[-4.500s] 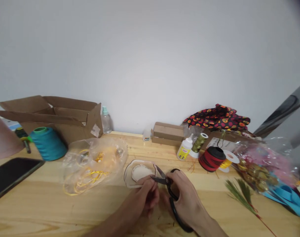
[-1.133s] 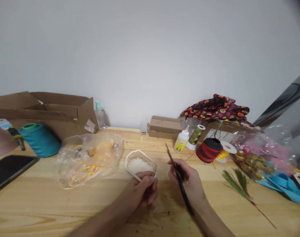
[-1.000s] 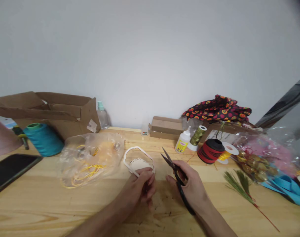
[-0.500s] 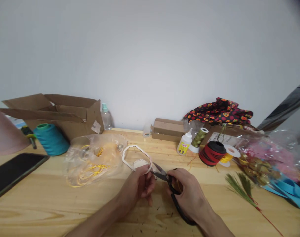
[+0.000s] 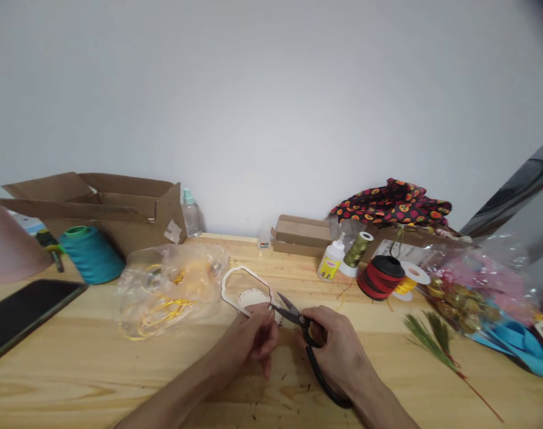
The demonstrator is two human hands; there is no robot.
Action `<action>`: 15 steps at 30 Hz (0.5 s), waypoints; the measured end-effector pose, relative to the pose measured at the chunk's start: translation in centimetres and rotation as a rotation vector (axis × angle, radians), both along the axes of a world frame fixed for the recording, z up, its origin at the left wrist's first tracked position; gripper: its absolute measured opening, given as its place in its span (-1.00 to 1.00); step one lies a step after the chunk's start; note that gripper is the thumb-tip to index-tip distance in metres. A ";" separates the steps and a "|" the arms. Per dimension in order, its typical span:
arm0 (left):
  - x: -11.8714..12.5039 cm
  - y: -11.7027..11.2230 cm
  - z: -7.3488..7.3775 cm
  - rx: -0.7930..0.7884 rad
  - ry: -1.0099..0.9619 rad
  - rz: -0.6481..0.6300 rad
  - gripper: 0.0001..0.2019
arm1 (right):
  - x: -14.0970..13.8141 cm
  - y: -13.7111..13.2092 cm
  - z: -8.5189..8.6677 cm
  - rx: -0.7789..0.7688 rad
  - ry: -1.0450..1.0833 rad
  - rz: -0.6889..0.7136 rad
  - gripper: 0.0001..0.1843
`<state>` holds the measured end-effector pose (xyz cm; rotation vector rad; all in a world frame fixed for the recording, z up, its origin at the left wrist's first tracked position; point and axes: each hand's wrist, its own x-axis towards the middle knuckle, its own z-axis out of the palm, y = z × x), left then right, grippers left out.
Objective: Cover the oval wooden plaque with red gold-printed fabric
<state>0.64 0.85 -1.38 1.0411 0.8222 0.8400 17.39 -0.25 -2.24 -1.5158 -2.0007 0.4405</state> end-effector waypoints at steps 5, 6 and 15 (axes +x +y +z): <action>0.2 0.0 -0.1 -0.040 -0.062 0.031 -0.67 | 0.0 -0.1 -0.1 0.017 0.006 0.015 -0.74; 0.2 -0.1 0.0 -0.024 -0.036 0.037 -0.67 | 0.0 -0.1 -0.1 0.019 0.003 0.021 -0.74; -0.2 -0.8 0.3 0.057 0.162 0.020 -0.56 | -0.1 0.3 -0.3 0.036 -0.057 0.000 -0.78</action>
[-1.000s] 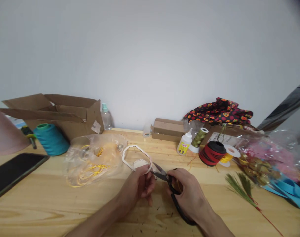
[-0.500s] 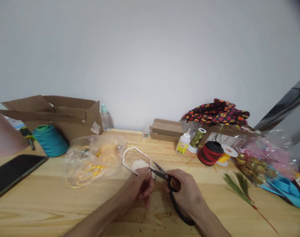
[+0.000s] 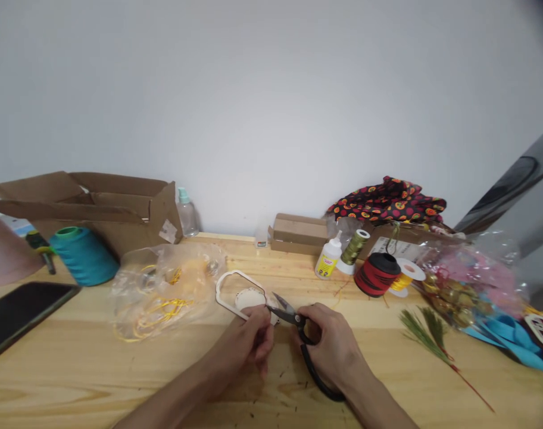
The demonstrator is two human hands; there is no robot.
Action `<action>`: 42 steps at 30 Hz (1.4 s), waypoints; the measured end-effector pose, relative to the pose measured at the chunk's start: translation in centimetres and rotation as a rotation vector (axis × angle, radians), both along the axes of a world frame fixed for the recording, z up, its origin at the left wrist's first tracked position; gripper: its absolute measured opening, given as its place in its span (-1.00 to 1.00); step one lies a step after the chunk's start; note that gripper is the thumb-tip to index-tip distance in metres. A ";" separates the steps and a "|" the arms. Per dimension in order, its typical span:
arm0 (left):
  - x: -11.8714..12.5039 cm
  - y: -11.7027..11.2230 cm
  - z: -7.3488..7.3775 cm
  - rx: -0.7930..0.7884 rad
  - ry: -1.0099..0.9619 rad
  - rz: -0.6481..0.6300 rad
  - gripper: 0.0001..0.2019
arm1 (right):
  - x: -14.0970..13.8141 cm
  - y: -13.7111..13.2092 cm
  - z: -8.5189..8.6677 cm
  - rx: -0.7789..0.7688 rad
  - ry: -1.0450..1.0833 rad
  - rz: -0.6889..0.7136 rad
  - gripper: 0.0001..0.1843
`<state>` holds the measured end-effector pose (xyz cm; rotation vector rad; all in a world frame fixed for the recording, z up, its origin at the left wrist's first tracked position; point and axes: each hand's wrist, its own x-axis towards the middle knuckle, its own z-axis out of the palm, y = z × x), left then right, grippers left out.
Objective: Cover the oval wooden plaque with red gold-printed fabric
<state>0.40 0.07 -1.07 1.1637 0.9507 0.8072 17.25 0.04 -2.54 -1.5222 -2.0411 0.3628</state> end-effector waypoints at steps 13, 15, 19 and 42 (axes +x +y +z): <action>-0.1 0.4 -0.8 -0.095 -0.201 0.039 -0.62 | 0.6 0.0 -0.3 0.006 0.052 0.017 -0.79; -0.2 0.6 -0.8 -0.085 -0.216 0.023 -0.63 | 0.5 -0.1 -0.3 -0.016 0.028 0.045 -0.78; -0.1 0.4 -0.7 -0.086 -0.230 0.008 -0.65 | 0.4 0.0 -0.2 -0.032 0.022 0.033 -0.77; 0.1 -0.1 -0.3 -0.026 -0.120 0.049 -0.59 | 0.6 0.2 -0.3 0.057 0.060 -0.024 -0.84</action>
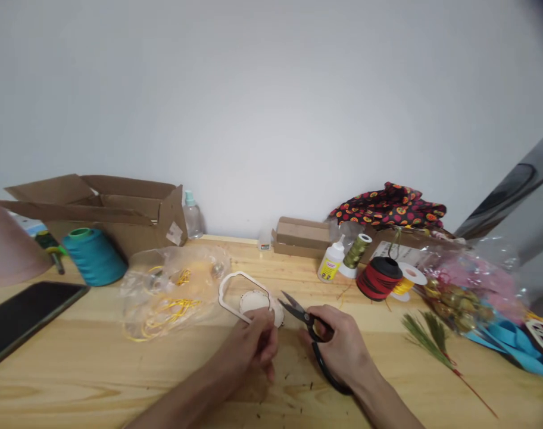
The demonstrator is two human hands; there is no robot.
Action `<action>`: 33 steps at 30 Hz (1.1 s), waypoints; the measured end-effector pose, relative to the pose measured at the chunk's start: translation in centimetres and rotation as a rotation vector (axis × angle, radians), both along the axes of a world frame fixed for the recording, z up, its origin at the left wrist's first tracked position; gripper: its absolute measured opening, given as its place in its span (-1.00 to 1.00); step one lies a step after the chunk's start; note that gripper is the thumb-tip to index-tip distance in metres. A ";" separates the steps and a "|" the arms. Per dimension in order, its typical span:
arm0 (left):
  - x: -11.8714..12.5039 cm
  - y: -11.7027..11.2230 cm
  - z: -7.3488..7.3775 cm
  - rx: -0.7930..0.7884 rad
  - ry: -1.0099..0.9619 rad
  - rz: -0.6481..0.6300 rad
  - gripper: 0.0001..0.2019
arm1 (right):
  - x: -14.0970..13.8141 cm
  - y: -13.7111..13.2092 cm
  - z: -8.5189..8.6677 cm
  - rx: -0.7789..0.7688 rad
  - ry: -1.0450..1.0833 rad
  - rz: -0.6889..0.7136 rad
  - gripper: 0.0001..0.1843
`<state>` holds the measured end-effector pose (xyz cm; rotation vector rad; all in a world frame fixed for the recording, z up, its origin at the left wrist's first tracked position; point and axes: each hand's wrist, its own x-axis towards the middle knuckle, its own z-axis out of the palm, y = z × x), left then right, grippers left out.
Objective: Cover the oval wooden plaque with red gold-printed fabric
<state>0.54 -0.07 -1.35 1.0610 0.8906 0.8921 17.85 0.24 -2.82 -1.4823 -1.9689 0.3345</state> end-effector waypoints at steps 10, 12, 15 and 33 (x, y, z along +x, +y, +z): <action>0.0 0.5 -0.1 -0.002 -0.061 -0.005 -0.62 | -0.1 -0.4 0.2 -0.037 -0.041 0.062 -0.82; 0.0 0.5 -0.1 0.009 -0.020 -0.007 -0.61 | -0.1 -0.4 0.1 -0.043 -0.038 0.062 -0.82; 0.0 0.5 0.1 0.038 0.027 -0.008 -0.61 | -0.1 -0.4 0.0 -0.055 -0.045 0.058 -0.82; 0.1 0.4 -0.5 -0.023 -0.046 0.003 -0.63 | -0.5 -0.3 -0.1 -0.043 -0.036 0.060 -0.75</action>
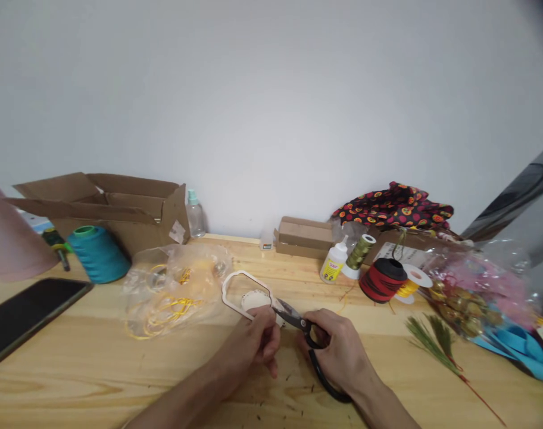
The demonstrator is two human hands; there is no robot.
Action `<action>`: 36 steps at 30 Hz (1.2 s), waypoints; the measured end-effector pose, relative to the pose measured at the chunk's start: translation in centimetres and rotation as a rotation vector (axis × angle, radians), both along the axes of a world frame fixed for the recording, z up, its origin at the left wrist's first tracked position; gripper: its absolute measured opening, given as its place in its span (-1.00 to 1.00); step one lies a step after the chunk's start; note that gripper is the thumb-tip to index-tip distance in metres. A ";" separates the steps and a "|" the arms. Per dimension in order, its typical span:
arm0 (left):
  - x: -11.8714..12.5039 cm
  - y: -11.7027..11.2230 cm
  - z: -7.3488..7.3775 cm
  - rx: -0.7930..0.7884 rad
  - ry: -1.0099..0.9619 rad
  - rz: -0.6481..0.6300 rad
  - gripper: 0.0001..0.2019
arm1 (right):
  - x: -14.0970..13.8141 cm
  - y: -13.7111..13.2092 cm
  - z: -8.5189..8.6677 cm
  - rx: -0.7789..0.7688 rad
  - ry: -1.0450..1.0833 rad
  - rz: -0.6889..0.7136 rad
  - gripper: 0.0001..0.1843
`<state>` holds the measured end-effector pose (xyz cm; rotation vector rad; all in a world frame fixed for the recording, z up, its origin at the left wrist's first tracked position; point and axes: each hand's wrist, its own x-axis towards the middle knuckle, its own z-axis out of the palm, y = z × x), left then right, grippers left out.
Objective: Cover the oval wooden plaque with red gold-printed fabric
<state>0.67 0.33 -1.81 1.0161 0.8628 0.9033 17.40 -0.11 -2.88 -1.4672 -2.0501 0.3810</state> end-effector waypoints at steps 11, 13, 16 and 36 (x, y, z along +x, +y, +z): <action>0.0 0.1 0.8 0.039 0.102 0.012 -0.58 | -0.2 0.1 0.4 -0.037 -0.023 -0.047 -0.75; 0.0 0.0 0.7 0.034 0.088 0.018 -0.58 | -0.3 0.3 0.4 -0.042 -0.018 -0.049 -0.76; 0.3 -0.8 0.4 0.029 0.129 -0.077 -0.56 | -0.1 0.8 0.4 -0.051 0.034 -0.126 -0.81; 0.0 0.0 0.9 0.086 0.144 0.010 -0.56 | 0.2 0.1 0.0 0.008 -0.003 -0.009 -0.78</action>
